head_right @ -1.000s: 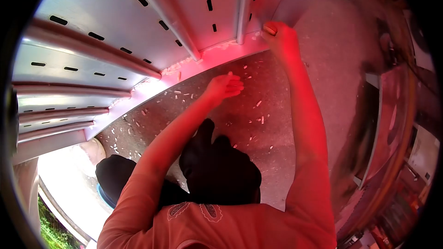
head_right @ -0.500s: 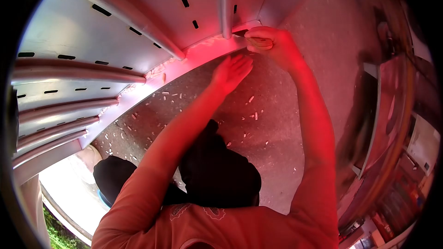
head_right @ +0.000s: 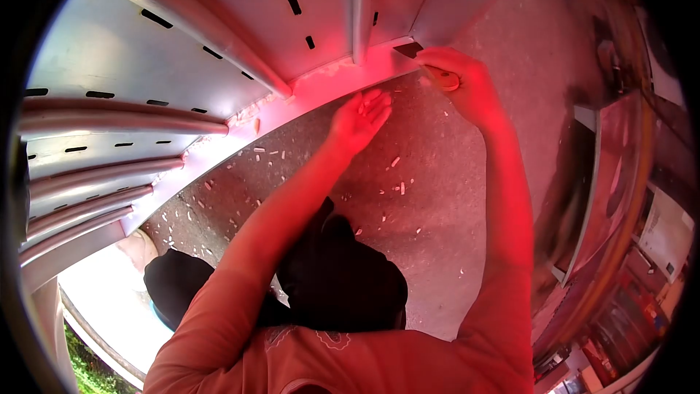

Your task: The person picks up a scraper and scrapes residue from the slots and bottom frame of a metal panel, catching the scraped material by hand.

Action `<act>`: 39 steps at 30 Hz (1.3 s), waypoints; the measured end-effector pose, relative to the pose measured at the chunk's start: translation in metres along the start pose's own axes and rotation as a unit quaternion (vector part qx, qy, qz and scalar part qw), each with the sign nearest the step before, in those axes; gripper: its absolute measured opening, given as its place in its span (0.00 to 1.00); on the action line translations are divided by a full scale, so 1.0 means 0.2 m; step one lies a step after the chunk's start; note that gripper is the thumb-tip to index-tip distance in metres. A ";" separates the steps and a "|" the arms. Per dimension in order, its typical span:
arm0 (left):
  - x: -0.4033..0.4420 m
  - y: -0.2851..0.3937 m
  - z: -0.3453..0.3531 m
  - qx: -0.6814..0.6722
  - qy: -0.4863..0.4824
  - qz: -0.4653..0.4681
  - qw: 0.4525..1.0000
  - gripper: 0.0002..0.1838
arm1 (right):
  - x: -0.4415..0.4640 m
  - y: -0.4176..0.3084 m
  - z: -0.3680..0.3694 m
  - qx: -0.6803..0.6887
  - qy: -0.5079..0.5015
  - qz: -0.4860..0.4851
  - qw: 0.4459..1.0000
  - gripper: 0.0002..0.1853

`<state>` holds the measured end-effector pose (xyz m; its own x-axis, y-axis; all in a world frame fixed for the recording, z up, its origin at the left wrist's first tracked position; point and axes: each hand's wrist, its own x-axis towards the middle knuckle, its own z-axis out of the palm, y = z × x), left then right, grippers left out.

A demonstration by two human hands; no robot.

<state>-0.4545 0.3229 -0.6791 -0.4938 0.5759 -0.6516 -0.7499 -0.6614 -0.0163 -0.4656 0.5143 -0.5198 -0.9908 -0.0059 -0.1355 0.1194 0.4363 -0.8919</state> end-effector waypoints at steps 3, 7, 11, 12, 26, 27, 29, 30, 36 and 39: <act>0.00 0.01 -0.03 0.016 -0.024 -0.003 1.000 0.21 | 0.06 0.06 -0.05 -0.025 -0.021 -0.014 0.999 0.12; -0.01 0.02 -0.04 0.025 -0.007 -0.006 1.000 0.21 | 0.11 0.08 -0.08 -0.002 -0.041 0.035 0.999 0.12; -0.02 0.01 -0.03 0.040 -0.010 -0.011 0.999 0.22 | 0.09 0.03 -0.12 0.005 -0.060 0.029 0.998 0.13; -0.02 0.01 -0.03 0.047 -0.008 -0.011 0.999 0.22 | 0.09 0.01 -0.12 -0.005 -0.062 0.035 0.997 0.13; 0.03 -0.03 0.05 0.011 -0.009 -0.005 1.000 0.23 | -0.06 -0.16 0.21 -0.094 0.037 -0.024 0.995 0.09; 0.02 -0.04 0.02 0.015 -0.001 -0.007 1.000 0.23 | -0.09 -0.20 0.26 -0.022 0.035 -0.013 0.999 0.08; 0.01 -0.03 -0.03 0.014 -0.009 -0.009 1.000 0.23 | -0.03 -0.14 0.31 -0.057 0.094 -0.109 0.988 0.08; -0.01 -0.02 -0.04 0.013 -0.013 -0.009 1.000 0.23 | -0.01 -0.12 0.34 -0.074 0.123 -0.157 0.977 0.07; -0.14 0.11 -0.17 -0.029 0.032 0.039 0.998 0.24 | 0.06 -0.18 0.53 -0.168 0.173 -0.112 0.964 0.08; -0.18 0.15 -0.18 -0.063 0.027 0.056 0.996 0.24 | 0.11 -0.20 0.61 -0.199 0.175 -0.152 0.952 0.09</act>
<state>-0.4438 0.2647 -0.6838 -0.5438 0.4704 -0.6950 -0.6290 -0.7767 -0.0335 -0.4844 0.3871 -0.5391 -0.9445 0.0839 0.3175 -0.1411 0.7693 -0.6231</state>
